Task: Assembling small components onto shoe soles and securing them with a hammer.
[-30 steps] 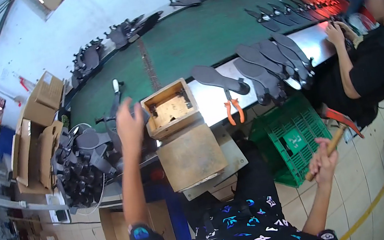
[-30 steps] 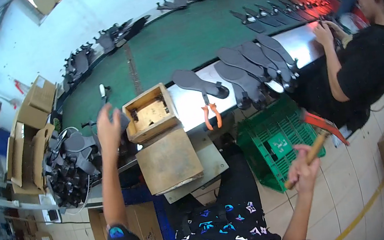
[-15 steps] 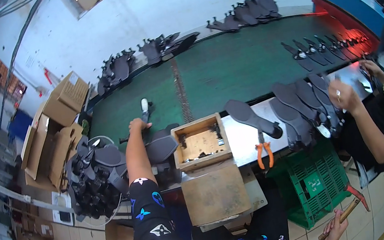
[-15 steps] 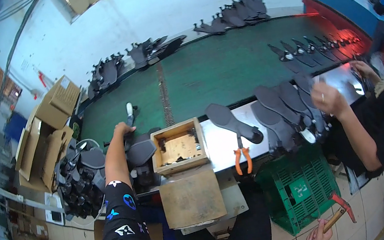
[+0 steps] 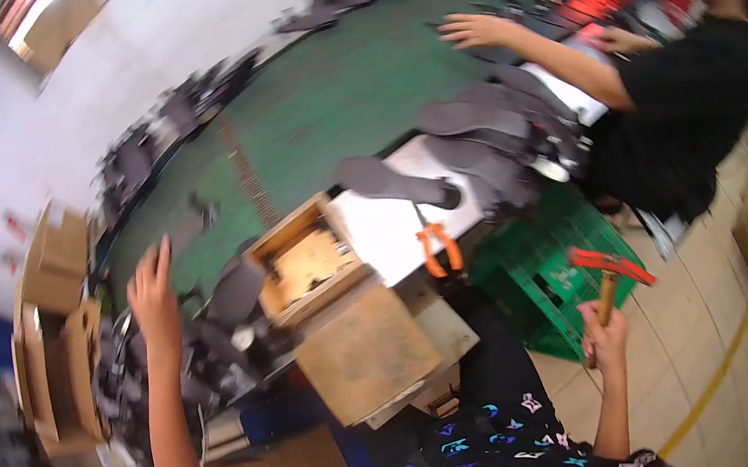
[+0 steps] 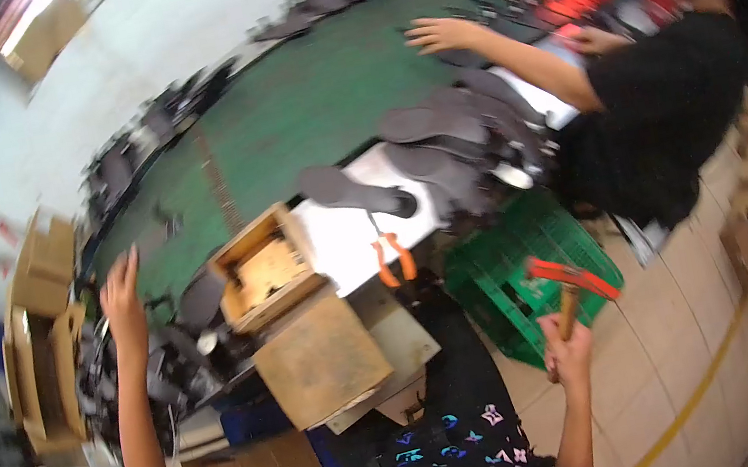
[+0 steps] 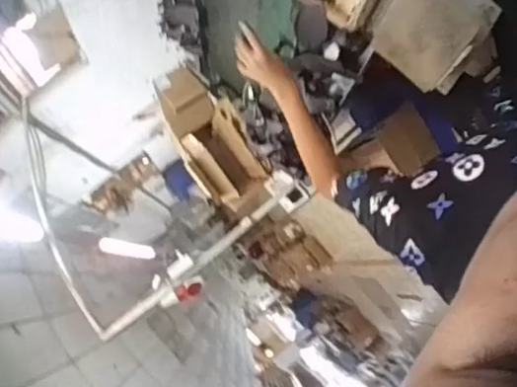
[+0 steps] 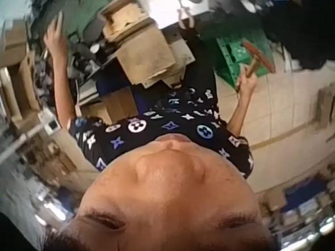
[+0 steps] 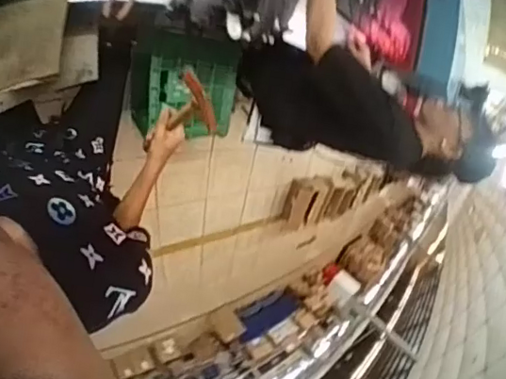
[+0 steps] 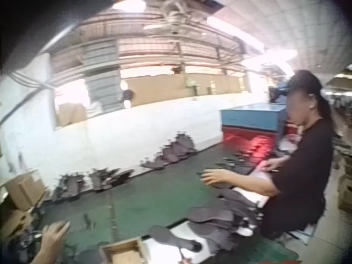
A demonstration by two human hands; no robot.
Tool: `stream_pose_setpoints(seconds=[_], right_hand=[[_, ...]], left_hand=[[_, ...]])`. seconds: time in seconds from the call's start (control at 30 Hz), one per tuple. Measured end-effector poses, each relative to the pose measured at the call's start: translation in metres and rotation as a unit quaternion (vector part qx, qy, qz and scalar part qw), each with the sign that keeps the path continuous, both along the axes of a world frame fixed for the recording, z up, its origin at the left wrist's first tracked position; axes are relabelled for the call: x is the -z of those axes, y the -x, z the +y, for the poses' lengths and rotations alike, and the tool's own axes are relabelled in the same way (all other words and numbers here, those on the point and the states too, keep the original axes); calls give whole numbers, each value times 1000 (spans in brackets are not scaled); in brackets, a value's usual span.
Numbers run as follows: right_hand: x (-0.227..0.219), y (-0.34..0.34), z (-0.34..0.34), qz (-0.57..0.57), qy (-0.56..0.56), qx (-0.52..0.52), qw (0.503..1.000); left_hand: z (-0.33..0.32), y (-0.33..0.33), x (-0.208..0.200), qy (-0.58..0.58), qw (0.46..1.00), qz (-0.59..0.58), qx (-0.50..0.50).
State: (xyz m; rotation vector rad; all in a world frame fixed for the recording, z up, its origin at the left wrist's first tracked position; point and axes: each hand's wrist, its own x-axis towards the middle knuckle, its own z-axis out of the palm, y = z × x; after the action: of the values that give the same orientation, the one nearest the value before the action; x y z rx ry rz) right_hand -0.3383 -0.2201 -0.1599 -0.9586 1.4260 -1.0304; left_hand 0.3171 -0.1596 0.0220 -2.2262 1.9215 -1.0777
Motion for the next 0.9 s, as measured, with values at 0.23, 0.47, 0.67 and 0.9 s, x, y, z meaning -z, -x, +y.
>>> stream_pose_setpoints(seconds=[0.23,0.47,0.67,0.9], right_hand=[[-2,17,12,-59,77,-30,995],[-16,35,22,-49,205,41,977],[-28,46,45,-93,203,63,973],[-12,83,66,-48,181,110,976]], left_hand=[[37,57,1,-355,913,57,-194],[-181,272,-31,-169,917,277,231],[-336,443,77,-86,928,-34,362],[-376,481,109,-193,941,-15,277]])
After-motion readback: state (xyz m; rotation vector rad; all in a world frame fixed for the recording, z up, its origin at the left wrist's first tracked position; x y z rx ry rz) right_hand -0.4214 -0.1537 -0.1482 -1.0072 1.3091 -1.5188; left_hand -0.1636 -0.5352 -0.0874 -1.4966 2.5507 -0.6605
